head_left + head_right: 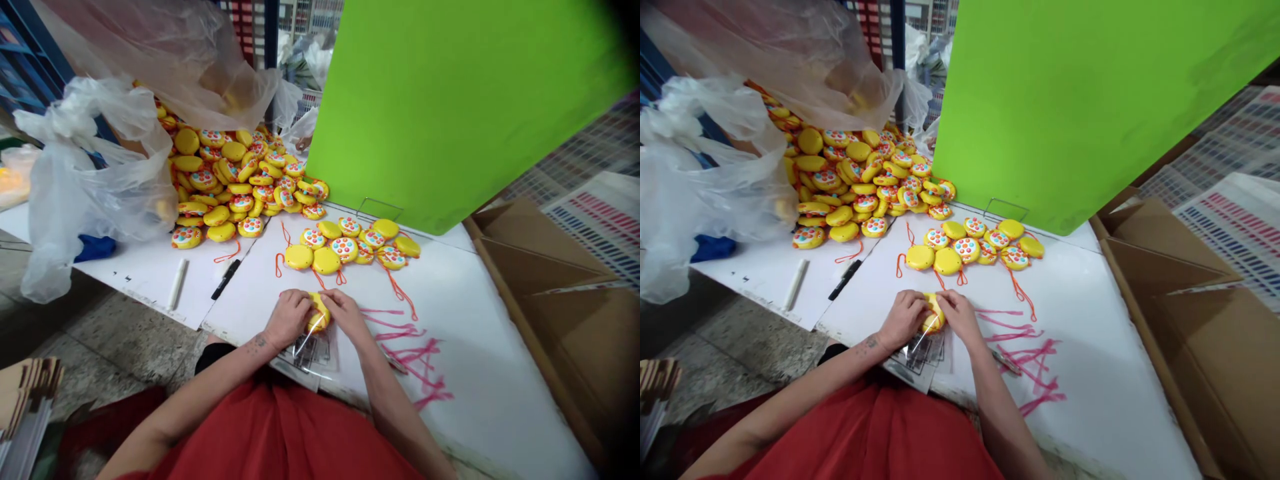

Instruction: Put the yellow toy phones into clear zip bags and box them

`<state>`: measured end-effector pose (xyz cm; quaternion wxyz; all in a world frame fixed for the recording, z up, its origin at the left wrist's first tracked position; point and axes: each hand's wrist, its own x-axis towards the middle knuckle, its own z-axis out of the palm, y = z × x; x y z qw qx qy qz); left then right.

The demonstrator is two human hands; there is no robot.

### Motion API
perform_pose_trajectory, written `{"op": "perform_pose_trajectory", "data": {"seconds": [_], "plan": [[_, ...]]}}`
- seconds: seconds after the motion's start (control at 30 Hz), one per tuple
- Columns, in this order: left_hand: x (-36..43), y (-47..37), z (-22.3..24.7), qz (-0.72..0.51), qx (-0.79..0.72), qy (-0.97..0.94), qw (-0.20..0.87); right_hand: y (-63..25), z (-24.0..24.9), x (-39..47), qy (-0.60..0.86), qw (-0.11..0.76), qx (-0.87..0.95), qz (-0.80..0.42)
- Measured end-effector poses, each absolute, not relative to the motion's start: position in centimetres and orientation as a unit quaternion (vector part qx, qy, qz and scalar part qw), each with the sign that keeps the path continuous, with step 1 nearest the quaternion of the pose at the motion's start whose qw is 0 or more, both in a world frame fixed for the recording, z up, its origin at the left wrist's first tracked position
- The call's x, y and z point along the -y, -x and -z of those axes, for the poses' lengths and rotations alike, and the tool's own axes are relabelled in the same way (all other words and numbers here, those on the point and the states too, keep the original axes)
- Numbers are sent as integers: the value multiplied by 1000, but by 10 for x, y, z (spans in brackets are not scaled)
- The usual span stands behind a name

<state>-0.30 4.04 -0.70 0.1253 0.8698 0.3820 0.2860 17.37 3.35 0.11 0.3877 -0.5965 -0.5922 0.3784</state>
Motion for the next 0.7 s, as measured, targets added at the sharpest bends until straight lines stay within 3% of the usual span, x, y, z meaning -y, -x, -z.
{"op": "perform_pose_trajectory", "data": {"seconds": [0.2,0.37,0.7], "plan": [[-44,2,2,-301,-363,-850,233,-193,-9,-20,695,347,599,-194],[-51,4,-5,-270,-389,-827,301,-197,-6,-4,723,276,562,-293],[-50,11,-38,-185,-399,-819,367,-157,-9,-7,673,427,526,-296]]}}
